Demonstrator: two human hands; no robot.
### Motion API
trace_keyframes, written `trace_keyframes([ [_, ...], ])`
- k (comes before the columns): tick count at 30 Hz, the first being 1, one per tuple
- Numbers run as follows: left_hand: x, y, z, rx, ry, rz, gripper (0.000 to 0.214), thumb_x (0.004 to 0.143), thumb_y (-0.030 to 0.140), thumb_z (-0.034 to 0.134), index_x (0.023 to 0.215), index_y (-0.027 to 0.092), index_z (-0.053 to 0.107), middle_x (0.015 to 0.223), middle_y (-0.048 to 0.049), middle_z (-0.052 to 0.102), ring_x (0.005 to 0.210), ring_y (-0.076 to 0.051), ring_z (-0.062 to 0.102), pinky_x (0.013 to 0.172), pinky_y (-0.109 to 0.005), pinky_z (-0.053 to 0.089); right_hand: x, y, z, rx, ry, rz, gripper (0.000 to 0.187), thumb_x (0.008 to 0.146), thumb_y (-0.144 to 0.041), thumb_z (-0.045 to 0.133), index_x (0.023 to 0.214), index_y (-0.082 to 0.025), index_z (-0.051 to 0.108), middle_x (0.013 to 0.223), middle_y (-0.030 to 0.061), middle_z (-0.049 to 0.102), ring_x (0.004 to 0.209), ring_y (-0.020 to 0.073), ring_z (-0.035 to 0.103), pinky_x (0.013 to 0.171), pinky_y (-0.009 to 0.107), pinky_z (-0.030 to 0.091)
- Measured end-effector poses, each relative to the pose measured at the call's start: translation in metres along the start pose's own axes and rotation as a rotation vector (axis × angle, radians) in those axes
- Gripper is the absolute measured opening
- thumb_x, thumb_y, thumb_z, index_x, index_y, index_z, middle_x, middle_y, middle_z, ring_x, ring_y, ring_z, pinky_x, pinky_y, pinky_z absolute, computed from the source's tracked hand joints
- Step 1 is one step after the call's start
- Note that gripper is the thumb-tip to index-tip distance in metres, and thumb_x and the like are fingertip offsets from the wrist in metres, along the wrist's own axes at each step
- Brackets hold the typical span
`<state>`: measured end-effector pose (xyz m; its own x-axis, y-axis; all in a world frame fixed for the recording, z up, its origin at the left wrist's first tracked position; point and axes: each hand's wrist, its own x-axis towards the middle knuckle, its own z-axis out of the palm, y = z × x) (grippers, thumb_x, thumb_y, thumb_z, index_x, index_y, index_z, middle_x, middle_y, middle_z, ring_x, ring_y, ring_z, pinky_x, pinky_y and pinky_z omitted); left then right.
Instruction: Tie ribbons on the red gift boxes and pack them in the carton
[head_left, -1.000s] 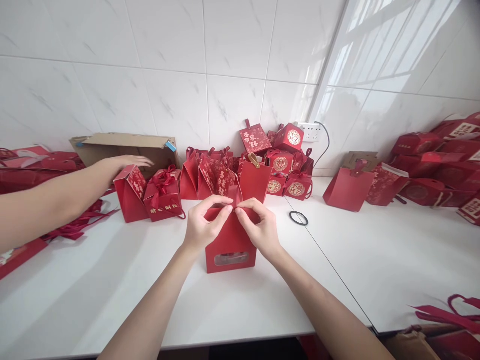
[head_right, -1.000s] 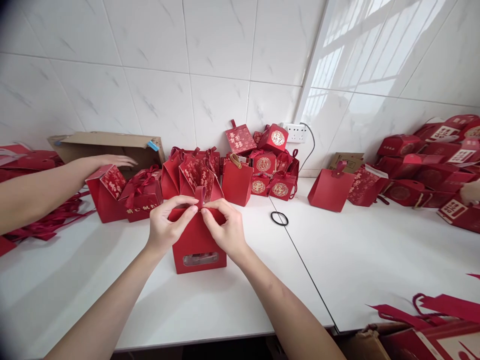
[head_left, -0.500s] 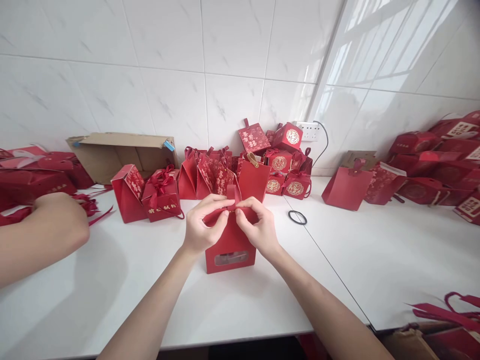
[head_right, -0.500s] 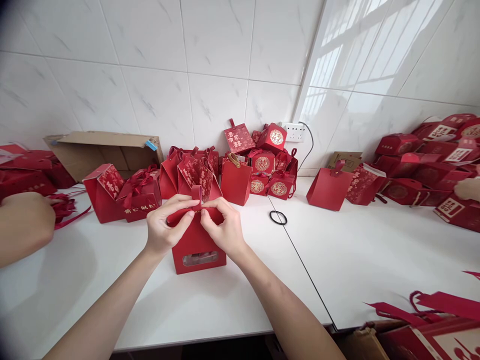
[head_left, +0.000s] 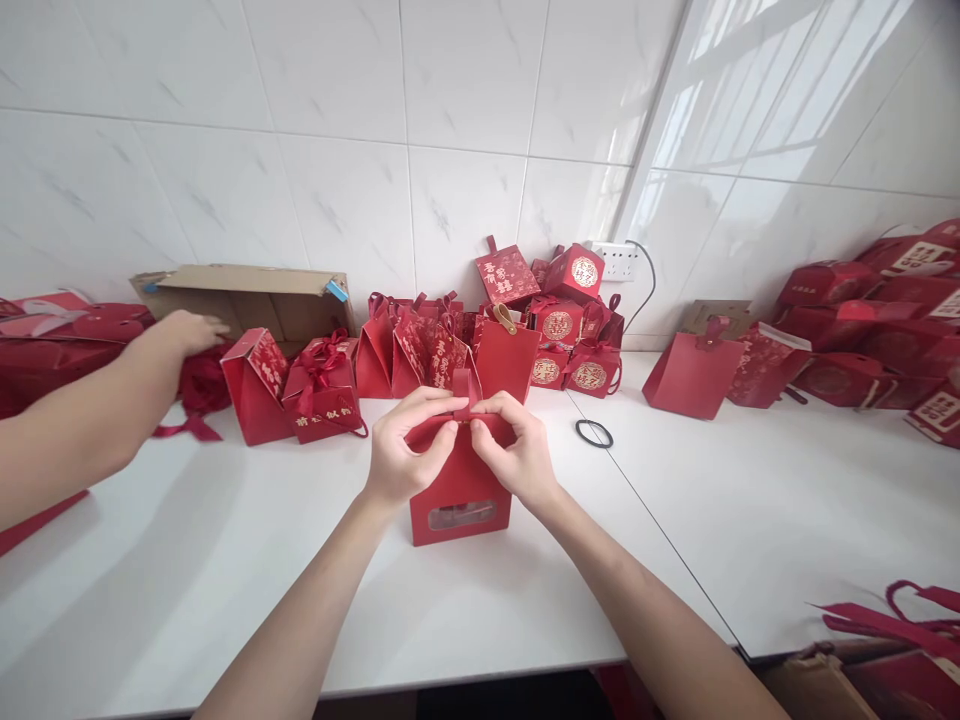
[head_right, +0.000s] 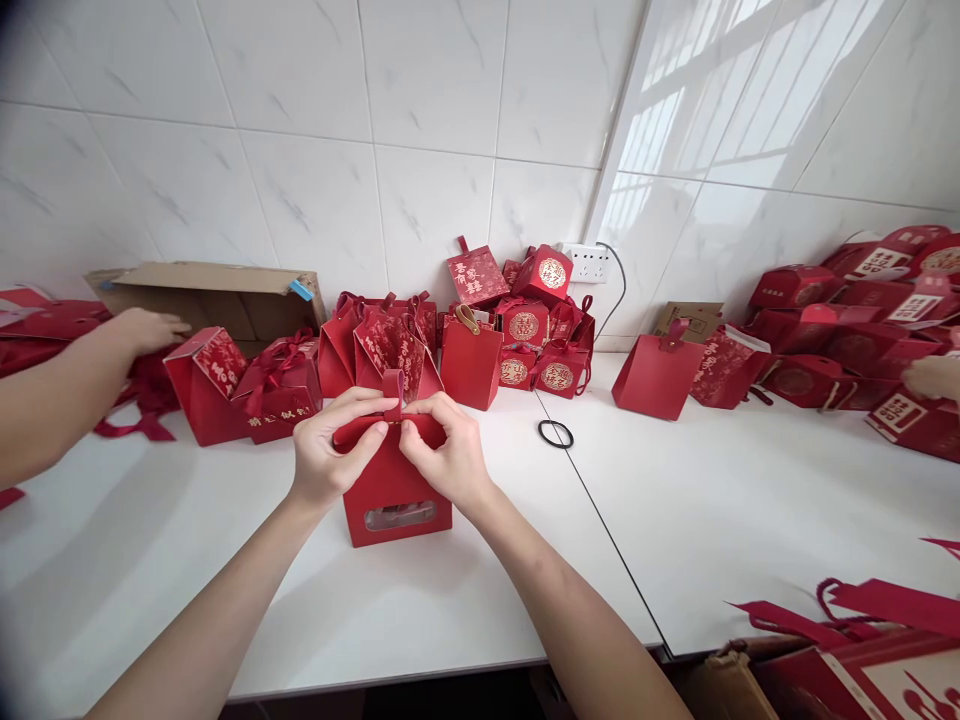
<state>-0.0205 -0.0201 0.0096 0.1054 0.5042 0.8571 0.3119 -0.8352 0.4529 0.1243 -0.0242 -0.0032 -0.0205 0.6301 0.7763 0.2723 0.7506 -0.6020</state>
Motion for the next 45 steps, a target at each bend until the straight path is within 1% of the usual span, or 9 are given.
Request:
trace_keyframes([
  [4, 0.0004, 0.001, 0.0002, 0.009, 0.005, -0.019, 0.018, 0.077, 0.015, 0.057, 0.087, 0.019, 0.071, 0.084, -0.0028, 0.068, 0.079, -0.015, 0.064, 0.071, -0.026, 0.056, -0.0002, -0.0012, -0.0006, 0.005, -0.007, 0.026, 0.006, 0.079, -0.021, 0.054, 0.079, -0.021, 0.059, 0.075, -0.0004, 0.062, 0.069, 0.0134, 0.058, 0.068, 0.028, 0.048],
  [11, 0.0013, 0.0023, 0.0008, -0.012, 0.018, -0.028, 0.017, 0.076, 0.011, 0.058, 0.085, 0.018, 0.07, 0.081, -0.0011, 0.069, 0.076, -0.013, 0.064, 0.07, -0.022, 0.055, 0.0024, -0.0002, -0.0023, 0.013, -0.029, 0.038, 0.006, 0.078, -0.019, 0.053, 0.077, -0.02, 0.059, 0.075, -0.0011, 0.061, 0.068, 0.0127, 0.058, 0.068, 0.026, 0.047],
  [17, 0.0011, 0.0018, -0.0002, -0.014, 0.009, 0.008, 0.018, 0.076, 0.011, 0.057, 0.086, 0.018, 0.07, 0.082, -0.0023, 0.069, 0.077, -0.015, 0.065, 0.07, -0.025, 0.056, 0.0009, 0.001, -0.0019, 0.013, -0.024, 0.023, 0.005, 0.078, -0.02, 0.053, 0.077, -0.02, 0.058, 0.073, -0.0014, 0.06, 0.067, 0.0124, 0.057, 0.066, 0.026, 0.047],
  [25, 0.0013, 0.0023, 0.0007, -0.009, 0.009, -0.033, 0.017, 0.076, 0.012, 0.057, 0.083, 0.019, 0.07, 0.08, -0.0013, 0.069, 0.075, -0.014, 0.064, 0.068, -0.025, 0.055, 0.0023, -0.0011, -0.0031, -0.005, -0.043, 0.041, 0.004, 0.077, -0.02, 0.054, 0.075, -0.021, 0.057, 0.072, -0.0018, 0.059, 0.066, 0.0124, 0.056, 0.065, 0.026, 0.047],
  [27, 0.0007, 0.001, 0.0009, -0.012, 0.003, -0.054, 0.018, 0.076, 0.014, 0.057, 0.088, 0.019, 0.068, 0.083, -0.0018, 0.069, 0.076, -0.015, 0.064, 0.07, -0.026, 0.056, 0.0023, -0.0009, -0.0027, -0.007, -0.047, 0.047, 0.004, 0.077, -0.021, 0.053, 0.074, -0.021, 0.056, 0.072, -0.0018, 0.059, 0.066, 0.0125, 0.056, 0.065, 0.026, 0.047],
  [31, -0.0005, -0.0023, 0.0008, -0.08, 0.006, -0.129, 0.035, 0.075, 0.018, 0.058, 0.111, 0.018, 0.06, 0.088, -0.0029, 0.068, 0.076, -0.015, 0.064, 0.073, -0.029, 0.056, 0.0008, -0.0004, -0.0013, -0.001, -0.03, 0.049, 0.005, 0.079, -0.022, 0.053, 0.076, -0.021, 0.057, 0.074, -0.0011, 0.06, 0.067, 0.0131, 0.057, 0.066, 0.027, 0.047],
  [33, -0.0007, -0.0033, 0.0004, -0.132, 0.002, -0.154, 0.039, 0.076, 0.019, 0.058, 0.115, 0.018, 0.055, 0.087, -0.0025, 0.067, 0.074, -0.013, 0.063, 0.072, -0.028, 0.055, 0.0, -0.0001, -0.0008, 0.008, -0.025, 0.05, 0.005, 0.079, -0.021, 0.053, 0.077, -0.021, 0.057, 0.075, -0.0008, 0.061, 0.068, 0.0131, 0.057, 0.067, 0.027, 0.047],
  [36, -0.0009, -0.0039, 0.0002, -0.161, -0.009, -0.154, 0.037, 0.075, 0.019, 0.058, 0.112, 0.018, 0.055, 0.084, -0.0018, 0.065, 0.073, -0.013, 0.062, 0.071, -0.028, 0.055, -0.0009, 0.0002, -0.0005, 0.017, -0.02, 0.046, 0.004, 0.079, -0.021, 0.053, 0.077, -0.021, 0.057, 0.075, -0.0006, 0.06, 0.068, 0.0132, 0.057, 0.067, 0.027, 0.047],
  [45, -0.0005, -0.0031, 0.0021, -0.109, 0.009, -0.145, 0.024, 0.075, 0.016, 0.057, 0.099, 0.017, 0.056, 0.075, -0.0012, 0.063, 0.073, -0.014, 0.063, 0.07, -0.028, 0.054, 0.0001, 0.0001, 0.0001, -0.007, -0.008, 0.03, 0.005, 0.079, -0.022, 0.052, 0.076, -0.021, 0.055, 0.074, -0.0007, 0.06, 0.068, 0.0135, 0.057, 0.067, 0.028, 0.047],
])
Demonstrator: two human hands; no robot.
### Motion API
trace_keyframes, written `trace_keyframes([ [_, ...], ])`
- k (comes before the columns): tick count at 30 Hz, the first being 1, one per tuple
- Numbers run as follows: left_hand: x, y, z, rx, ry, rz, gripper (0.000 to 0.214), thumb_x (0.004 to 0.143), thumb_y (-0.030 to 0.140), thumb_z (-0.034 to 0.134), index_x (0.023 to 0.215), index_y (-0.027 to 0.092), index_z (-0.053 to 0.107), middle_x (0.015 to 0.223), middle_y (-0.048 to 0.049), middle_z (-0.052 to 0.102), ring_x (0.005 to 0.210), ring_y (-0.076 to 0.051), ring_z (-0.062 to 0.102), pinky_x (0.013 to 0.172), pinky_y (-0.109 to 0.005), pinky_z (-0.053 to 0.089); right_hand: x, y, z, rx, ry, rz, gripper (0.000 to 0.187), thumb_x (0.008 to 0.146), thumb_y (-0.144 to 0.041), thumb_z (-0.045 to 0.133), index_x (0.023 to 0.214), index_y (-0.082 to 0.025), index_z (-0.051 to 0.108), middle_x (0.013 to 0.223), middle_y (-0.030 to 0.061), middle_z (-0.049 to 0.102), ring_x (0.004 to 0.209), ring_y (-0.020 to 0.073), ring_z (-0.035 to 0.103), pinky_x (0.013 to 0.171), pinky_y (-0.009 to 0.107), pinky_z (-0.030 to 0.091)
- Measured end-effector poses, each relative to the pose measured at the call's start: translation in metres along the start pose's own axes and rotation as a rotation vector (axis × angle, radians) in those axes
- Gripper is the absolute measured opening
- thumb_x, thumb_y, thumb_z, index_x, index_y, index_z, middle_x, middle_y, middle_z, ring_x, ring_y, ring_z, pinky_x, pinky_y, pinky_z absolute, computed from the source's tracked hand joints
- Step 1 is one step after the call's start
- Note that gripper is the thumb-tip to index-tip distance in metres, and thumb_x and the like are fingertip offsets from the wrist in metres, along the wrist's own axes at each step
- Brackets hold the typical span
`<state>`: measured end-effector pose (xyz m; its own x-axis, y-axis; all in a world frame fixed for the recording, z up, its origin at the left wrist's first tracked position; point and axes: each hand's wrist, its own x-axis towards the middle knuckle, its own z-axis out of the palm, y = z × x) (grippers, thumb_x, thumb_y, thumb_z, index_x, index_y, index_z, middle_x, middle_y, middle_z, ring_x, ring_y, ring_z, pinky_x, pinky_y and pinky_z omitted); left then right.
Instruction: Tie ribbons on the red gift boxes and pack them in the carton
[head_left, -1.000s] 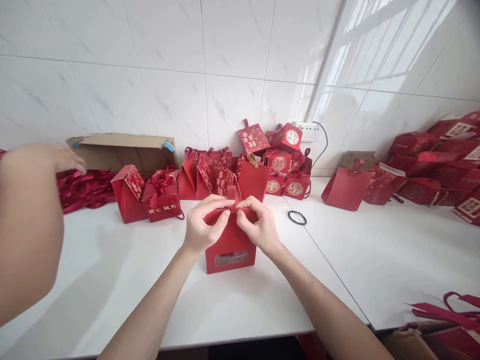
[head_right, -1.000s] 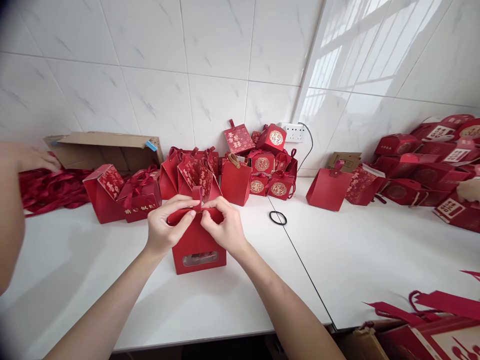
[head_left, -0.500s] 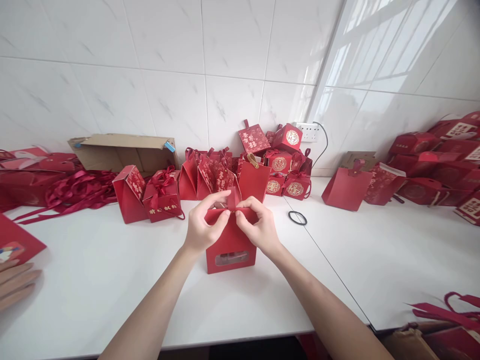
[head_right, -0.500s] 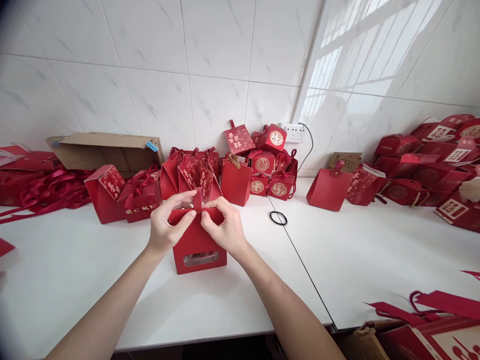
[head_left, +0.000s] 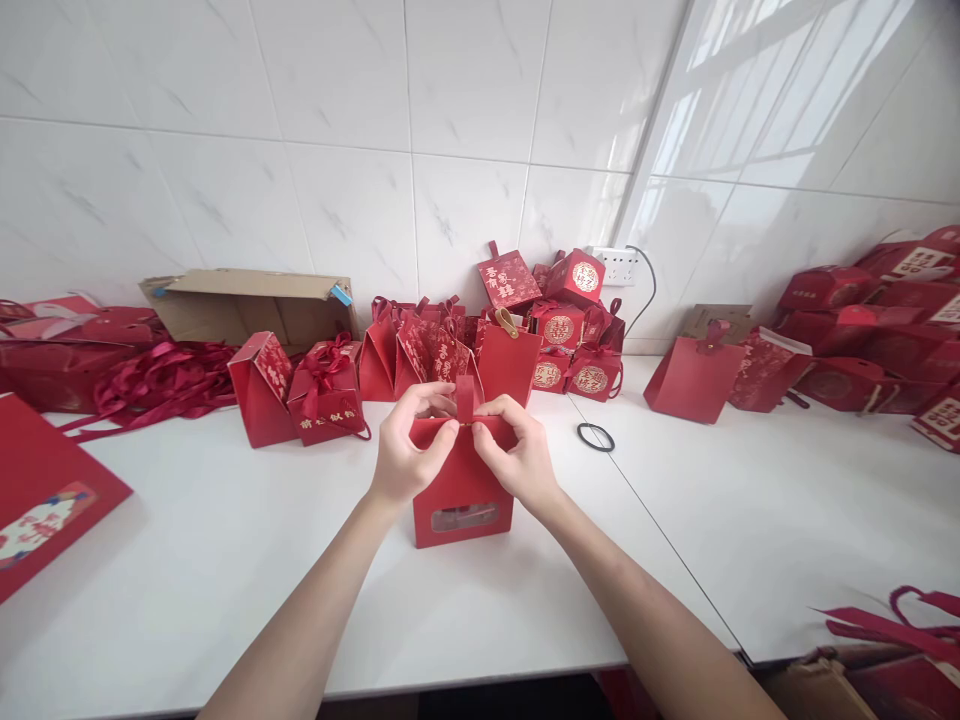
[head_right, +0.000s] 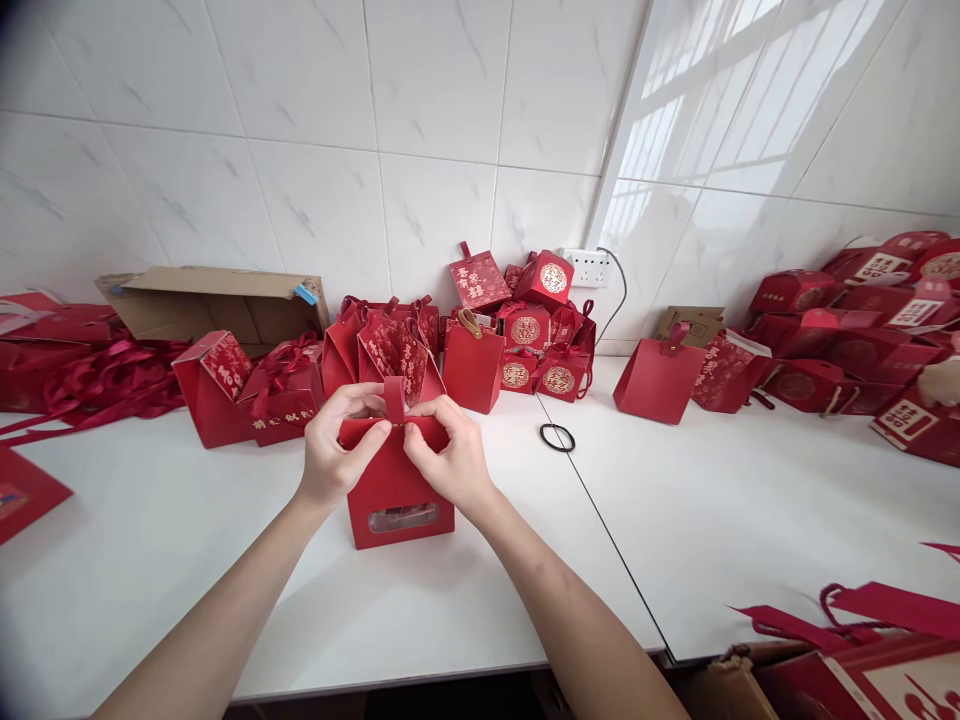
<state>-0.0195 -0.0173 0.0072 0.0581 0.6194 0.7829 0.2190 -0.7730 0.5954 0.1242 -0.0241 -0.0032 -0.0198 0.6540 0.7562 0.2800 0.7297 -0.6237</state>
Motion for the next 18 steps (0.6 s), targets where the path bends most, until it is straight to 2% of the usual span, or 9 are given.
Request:
trace_keyframes([
  [18, -0.0002, -0.0007, -0.0007, -0.037, -0.009, -0.001, 0.02, 0.074, 0.017, 0.058, 0.094, 0.017, 0.057, 0.077, -0.0014, 0.064, 0.074, -0.015, 0.063, 0.069, -0.027, 0.053, -0.0005, -0.0006, -0.0002, 0.013, 0.006, -0.017, 0.004, 0.079, -0.018, 0.053, 0.077, -0.02, 0.056, 0.074, -0.0009, 0.06, 0.068, 0.0128, 0.057, 0.066, 0.026, 0.046],
])
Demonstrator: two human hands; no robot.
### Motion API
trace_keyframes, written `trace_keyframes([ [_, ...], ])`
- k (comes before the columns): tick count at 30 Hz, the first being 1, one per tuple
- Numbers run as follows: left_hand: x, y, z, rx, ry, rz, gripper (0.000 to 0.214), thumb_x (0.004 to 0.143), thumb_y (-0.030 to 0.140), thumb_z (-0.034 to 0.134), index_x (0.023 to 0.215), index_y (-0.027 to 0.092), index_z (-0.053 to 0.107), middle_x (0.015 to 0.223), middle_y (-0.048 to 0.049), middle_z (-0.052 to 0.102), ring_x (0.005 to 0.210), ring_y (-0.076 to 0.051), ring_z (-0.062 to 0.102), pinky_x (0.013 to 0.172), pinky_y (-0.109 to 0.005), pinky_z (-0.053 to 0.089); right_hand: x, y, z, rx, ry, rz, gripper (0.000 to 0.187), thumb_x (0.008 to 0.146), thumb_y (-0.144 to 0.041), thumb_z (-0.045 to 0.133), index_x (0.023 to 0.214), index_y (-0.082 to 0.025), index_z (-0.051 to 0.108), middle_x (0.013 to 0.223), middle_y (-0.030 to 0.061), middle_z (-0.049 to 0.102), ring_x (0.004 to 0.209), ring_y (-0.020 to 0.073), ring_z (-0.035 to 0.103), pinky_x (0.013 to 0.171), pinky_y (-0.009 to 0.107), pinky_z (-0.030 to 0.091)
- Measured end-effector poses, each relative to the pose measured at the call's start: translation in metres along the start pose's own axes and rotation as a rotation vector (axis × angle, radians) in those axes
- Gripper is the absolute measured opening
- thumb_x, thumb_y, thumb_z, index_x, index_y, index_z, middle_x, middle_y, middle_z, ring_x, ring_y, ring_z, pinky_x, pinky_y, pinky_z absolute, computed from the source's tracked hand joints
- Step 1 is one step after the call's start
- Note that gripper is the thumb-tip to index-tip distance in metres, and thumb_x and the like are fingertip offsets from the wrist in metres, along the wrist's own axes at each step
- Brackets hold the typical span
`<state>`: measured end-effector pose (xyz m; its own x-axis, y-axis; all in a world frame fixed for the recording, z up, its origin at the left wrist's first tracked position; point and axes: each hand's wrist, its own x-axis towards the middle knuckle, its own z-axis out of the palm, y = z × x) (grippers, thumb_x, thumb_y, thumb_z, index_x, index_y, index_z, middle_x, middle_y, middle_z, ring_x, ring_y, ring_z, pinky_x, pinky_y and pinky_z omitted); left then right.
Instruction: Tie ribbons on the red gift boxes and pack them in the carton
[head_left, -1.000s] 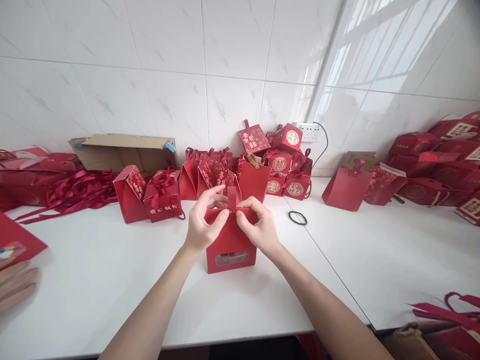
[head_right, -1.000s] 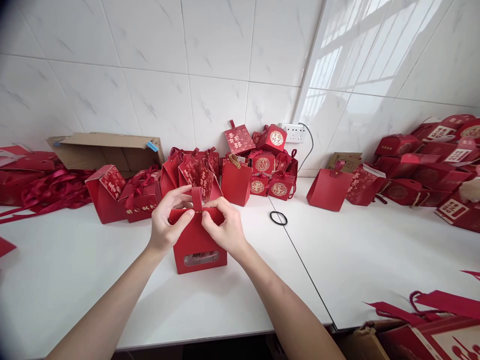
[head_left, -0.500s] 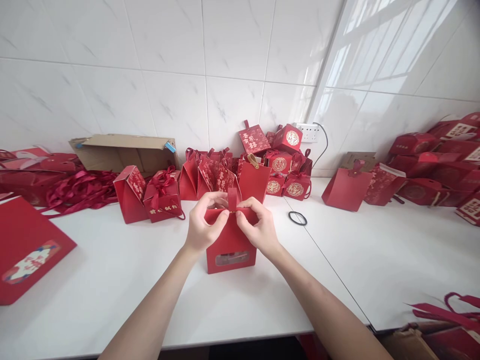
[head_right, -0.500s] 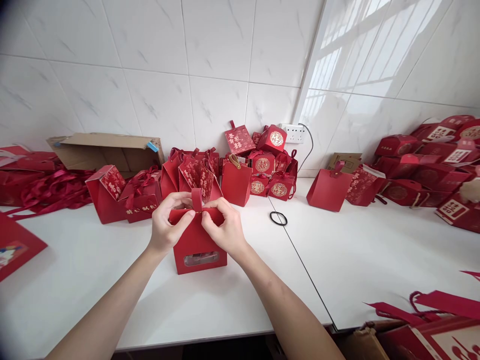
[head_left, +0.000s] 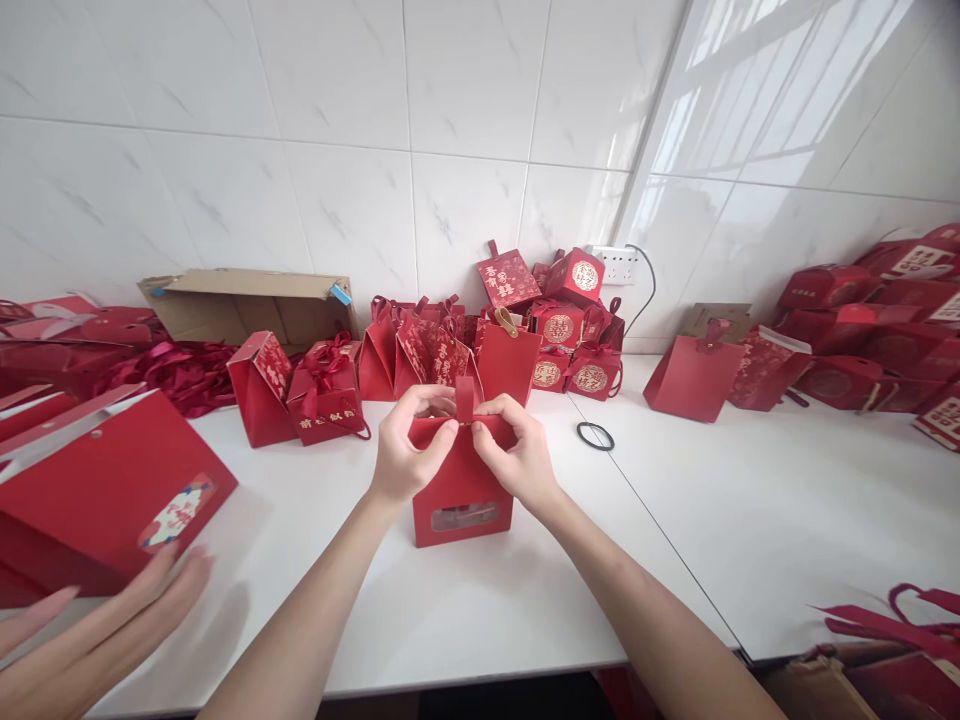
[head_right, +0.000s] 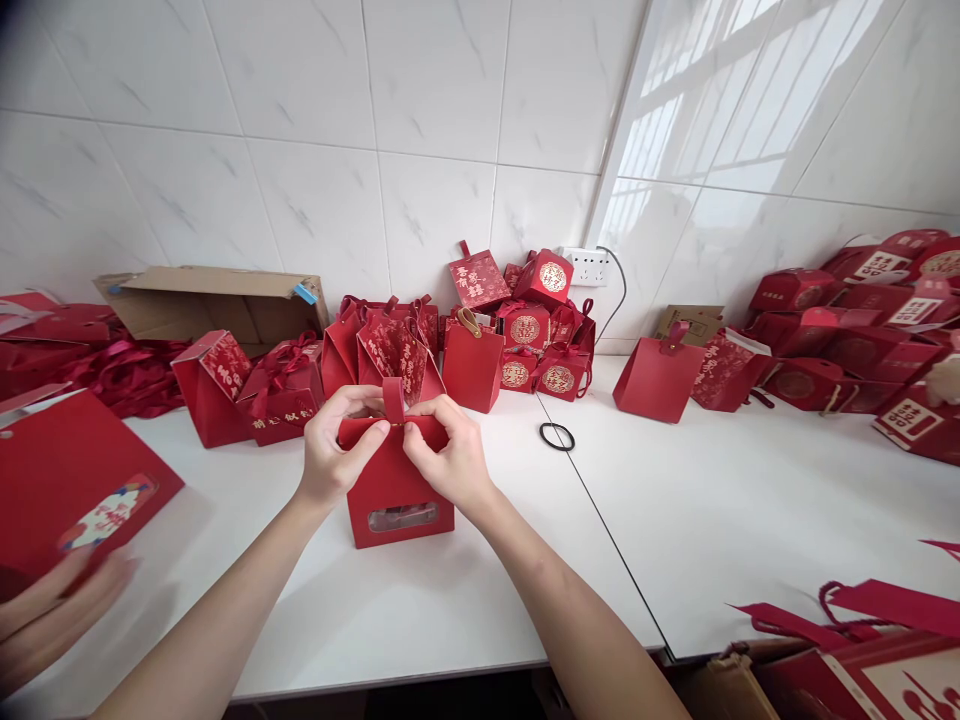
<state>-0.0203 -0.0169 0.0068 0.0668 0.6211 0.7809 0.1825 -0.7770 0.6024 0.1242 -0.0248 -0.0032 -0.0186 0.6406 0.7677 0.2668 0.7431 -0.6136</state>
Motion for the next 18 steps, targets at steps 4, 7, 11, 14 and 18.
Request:
trace_keyframes([
  [4, 0.0, 0.0, 0.0, 0.03, 0.013, -0.017, 0.02, 0.073, 0.019, 0.06, 0.093, 0.016, 0.057, 0.077, -0.0015, 0.065, 0.073, -0.015, 0.063, 0.07, -0.027, 0.053, 0.0, 0.0, 0.0, -0.001, 0.002, -0.001, 0.004, 0.079, -0.019, 0.053, 0.076, -0.02, 0.056, 0.073, -0.0012, 0.059, 0.067, 0.0126, 0.056, 0.066, 0.026, 0.046],
  [7, 0.001, 0.002, 0.0, 0.047, 0.024, -0.041, 0.018, 0.073, 0.02, 0.061, 0.09, 0.017, 0.057, 0.078, -0.0016, 0.065, 0.073, -0.015, 0.063, 0.071, -0.028, 0.053, 0.0, -0.001, 0.0, -0.004, -0.006, 0.018, 0.004, 0.079, -0.019, 0.053, 0.076, -0.02, 0.056, 0.073, -0.0012, 0.059, 0.067, 0.0125, 0.056, 0.066, 0.026, 0.045],
  [11, 0.0, 0.001, 0.0, 0.015, 0.021, -0.079, 0.019, 0.073, 0.022, 0.061, 0.091, 0.017, 0.056, 0.078, -0.0018, 0.064, 0.075, -0.016, 0.063, 0.073, -0.029, 0.052, 0.001, -0.002, -0.001, 0.019, -0.03, 0.045, 0.005, 0.079, -0.02, 0.054, 0.076, -0.02, 0.057, 0.075, -0.001, 0.06, 0.069, 0.0128, 0.057, 0.068, 0.026, 0.045],
  [14, -0.003, -0.007, 0.001, -0.09, -0.037, -0.156, 0.029, 0.077, 0.027, 0.058, 0.104, 0.018, 0.053, 0.088, -0.0047, 0.064, 0.082, -0.018, 0.063, 0.075, -0.031, 0.052, 0.004, 0.002, -0.005, 0.066, 0.005, 0.128, 0.007, 0.079, -0.024, 0.054, 0.077, -0.02, 0.059, 0.078, -0.0005, 0.062, 0.073, 0.0139, 0.058, 0.07, 0.027, 0.044],
  [18, -0.008, -0.021, 0.007, -0.191, -0.167, -0.278, 0.048, 0.078, 0.035, 0.056, 0.122, 0.02, 0.042, 0.12, -0.0113, 0.056, 0.106, -0.023, 0.058, 0.088, -0.036, 0.048, 0.012, 0.02, -0.017, 0.271, 0.256, 0.339, 0.013, 0.074, -0.033, 0.062, 0.078, -0.021, 0.061, 0.076, -0.0024, 0.062, 0.071, 0.0134, 0.054, 0.067, 0.025, 0.041],
])
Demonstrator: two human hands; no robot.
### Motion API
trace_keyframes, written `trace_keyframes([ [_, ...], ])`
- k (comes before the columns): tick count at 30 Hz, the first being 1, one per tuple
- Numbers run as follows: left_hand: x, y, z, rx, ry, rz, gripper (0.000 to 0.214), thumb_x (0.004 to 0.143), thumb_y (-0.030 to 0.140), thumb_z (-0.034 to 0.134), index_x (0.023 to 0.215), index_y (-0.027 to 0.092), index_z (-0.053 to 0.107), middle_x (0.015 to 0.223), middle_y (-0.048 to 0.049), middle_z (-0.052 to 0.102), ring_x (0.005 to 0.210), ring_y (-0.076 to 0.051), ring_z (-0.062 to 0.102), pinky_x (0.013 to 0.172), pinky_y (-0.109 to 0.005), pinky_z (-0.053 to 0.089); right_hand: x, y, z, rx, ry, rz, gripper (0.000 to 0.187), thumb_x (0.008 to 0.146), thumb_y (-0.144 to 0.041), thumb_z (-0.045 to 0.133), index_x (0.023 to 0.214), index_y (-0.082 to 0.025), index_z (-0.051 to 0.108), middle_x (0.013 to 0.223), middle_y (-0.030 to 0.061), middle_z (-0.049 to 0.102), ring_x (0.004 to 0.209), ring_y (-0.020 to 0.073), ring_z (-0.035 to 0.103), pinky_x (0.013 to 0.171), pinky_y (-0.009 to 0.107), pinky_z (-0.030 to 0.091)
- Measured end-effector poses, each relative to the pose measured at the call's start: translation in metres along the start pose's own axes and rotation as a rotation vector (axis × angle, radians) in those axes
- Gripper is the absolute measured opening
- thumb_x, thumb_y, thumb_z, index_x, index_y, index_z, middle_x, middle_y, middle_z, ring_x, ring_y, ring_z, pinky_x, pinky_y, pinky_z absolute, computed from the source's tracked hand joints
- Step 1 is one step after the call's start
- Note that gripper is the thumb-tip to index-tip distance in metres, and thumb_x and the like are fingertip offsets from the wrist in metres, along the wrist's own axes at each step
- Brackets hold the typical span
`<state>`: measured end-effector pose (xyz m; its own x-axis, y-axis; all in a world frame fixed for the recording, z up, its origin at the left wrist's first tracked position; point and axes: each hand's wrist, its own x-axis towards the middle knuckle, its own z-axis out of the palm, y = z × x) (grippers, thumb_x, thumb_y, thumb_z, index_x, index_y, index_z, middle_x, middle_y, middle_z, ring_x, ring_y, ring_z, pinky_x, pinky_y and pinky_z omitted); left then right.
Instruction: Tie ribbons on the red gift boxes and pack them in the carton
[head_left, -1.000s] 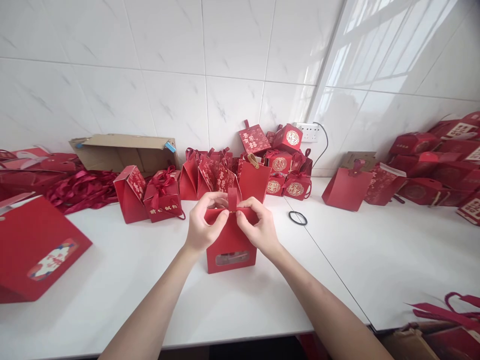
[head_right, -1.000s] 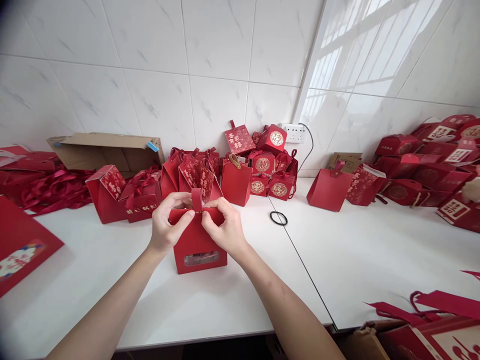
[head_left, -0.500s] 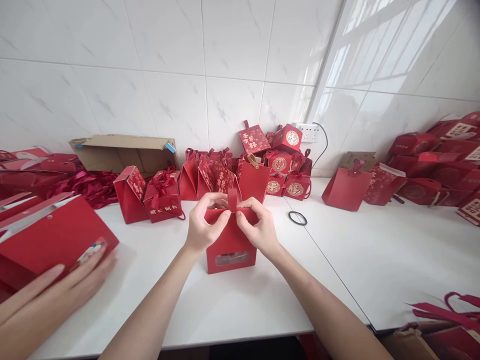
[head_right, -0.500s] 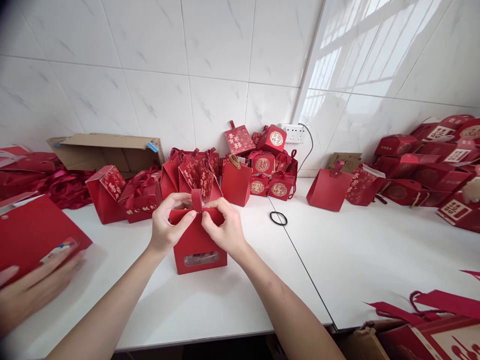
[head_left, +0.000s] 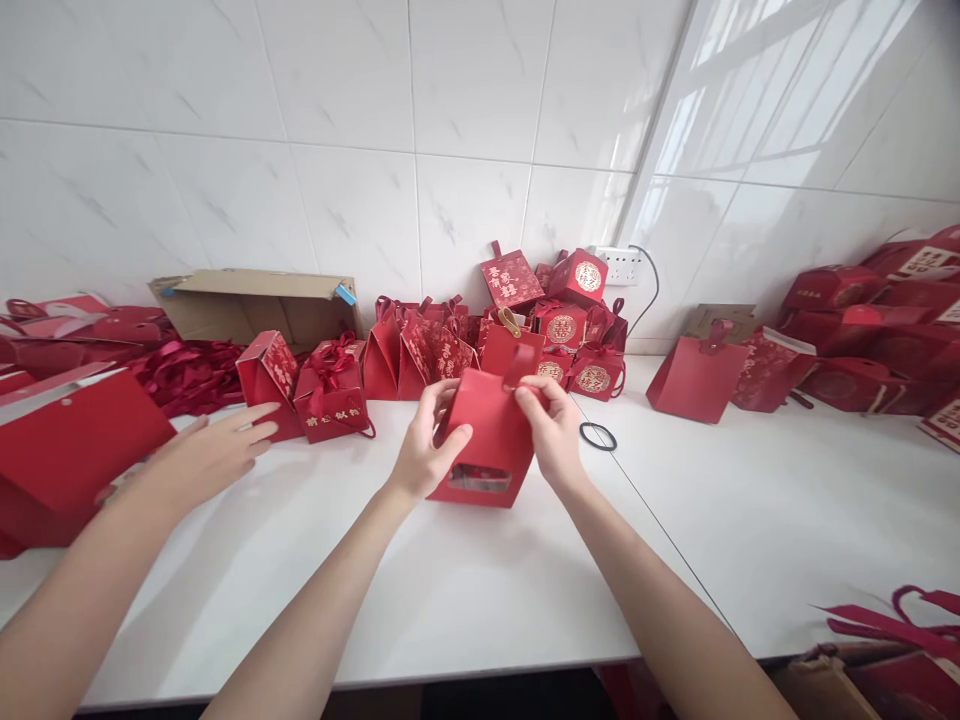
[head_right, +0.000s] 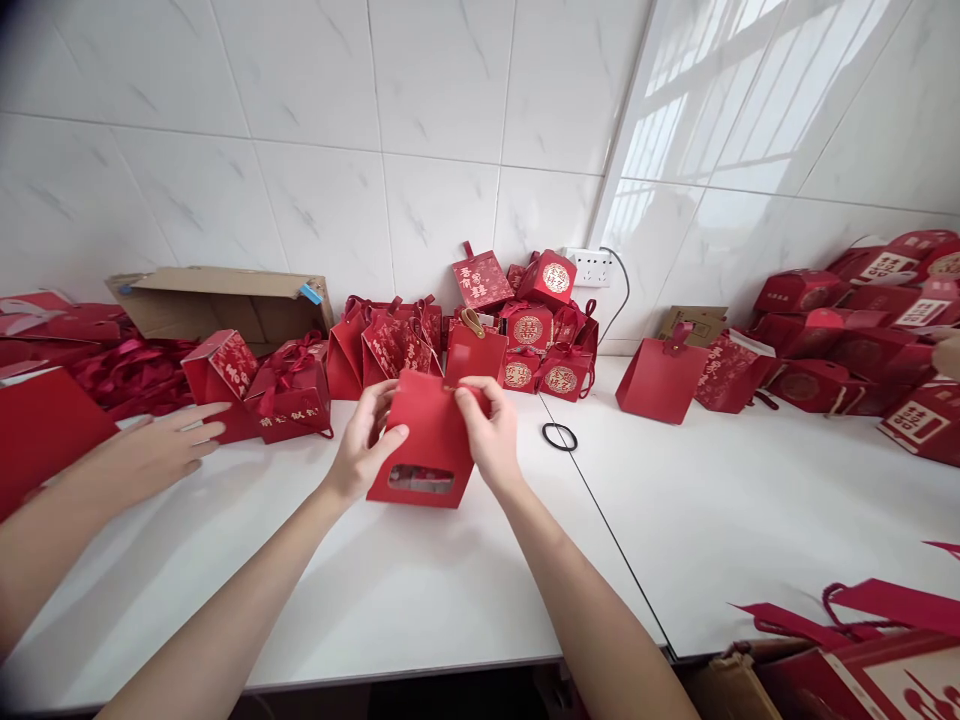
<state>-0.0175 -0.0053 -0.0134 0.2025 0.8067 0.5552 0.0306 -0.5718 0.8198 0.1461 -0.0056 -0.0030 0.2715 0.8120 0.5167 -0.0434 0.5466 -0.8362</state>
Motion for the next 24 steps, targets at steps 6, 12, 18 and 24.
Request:
trace_keyframes([
  [6, 0.001, -0.01, 0.002, 0.112, 0.048, -0.114, 0.065, 0.075, 0.043, 0.059, 0.129, 0.017, 0.036, 0.131, -0.0147, 0.049, 0.124, -0.029, 0.046, 0.105, -0.045, 0.035, 0.023, 0.016, -0.018, 0.558, 0.223, 0.286, 0.024, 0.057, -0.029, 0.074, 0.069, -0.021, 0.054, 0.068, -0.0077, 0.057, 0.063, 0.01, 0.05, 0.063, 0.023, 0.039],
  [12, -0.004, -0.013, 0.007, 0.151, 0.094, 0.037, 0.077, 0.065, 0.042, 0.07, 0.13, 0.018, 0.035, 0.12, -0.0123, 0.057, 0.106, -0.024, 0.059, 0.091, -0.038, 0.049, 0.026, 0.031, -0.019, 0.712, 0.163, 0.354, 0.015, 0.068, -0.029, 0.068, 0.074, -0.023, 0.055, 0.078, -0.0063, 0.064, 0.074, 0.0127, 0.058, 0.073, 0.026, 0.046],
  [18, -0.006, -0.019, 0.008, 0.287, 0.151, 0.195, 0.082, 0.057, 0.044, 0.079, 0.126, 0.02, 0.041, 0.122, -0.0123, 0.056, 0.107, -0.025, 0.059, 0.091, -0.037, 0.05, 0.025, 0.041, -0.013, 0.702, 0.111, 0.405, 0.01, 0.076, -0.03, 0.064, 0.083, -0.025, 0.059, 0.079, -0.0046, 0.067, 0.073, 0.012, 0.061, 0.069, 0.024, 0.05],
  [24, 0.003, -0.007, 0.006, -0.014, 0.148, -0.096, 0.052, 0.073, 0.056, 0.063, 0.106, 0.017, 0.057, 0.08, -0.0039, 0.066, 0.047, -0.013, 0.06, 0.044, -0.026, 0.05, 0.02, 0.038, -0.018, 0.484, 0.054, 0.829, 0.017, 0.082, -0.033, 0.058, 0.083, -0.016, 0.061, 0.071, 0.0047, 0.069, 0.058, 0.0172, 0.063, 0.052, 0.028, 0.051],
])
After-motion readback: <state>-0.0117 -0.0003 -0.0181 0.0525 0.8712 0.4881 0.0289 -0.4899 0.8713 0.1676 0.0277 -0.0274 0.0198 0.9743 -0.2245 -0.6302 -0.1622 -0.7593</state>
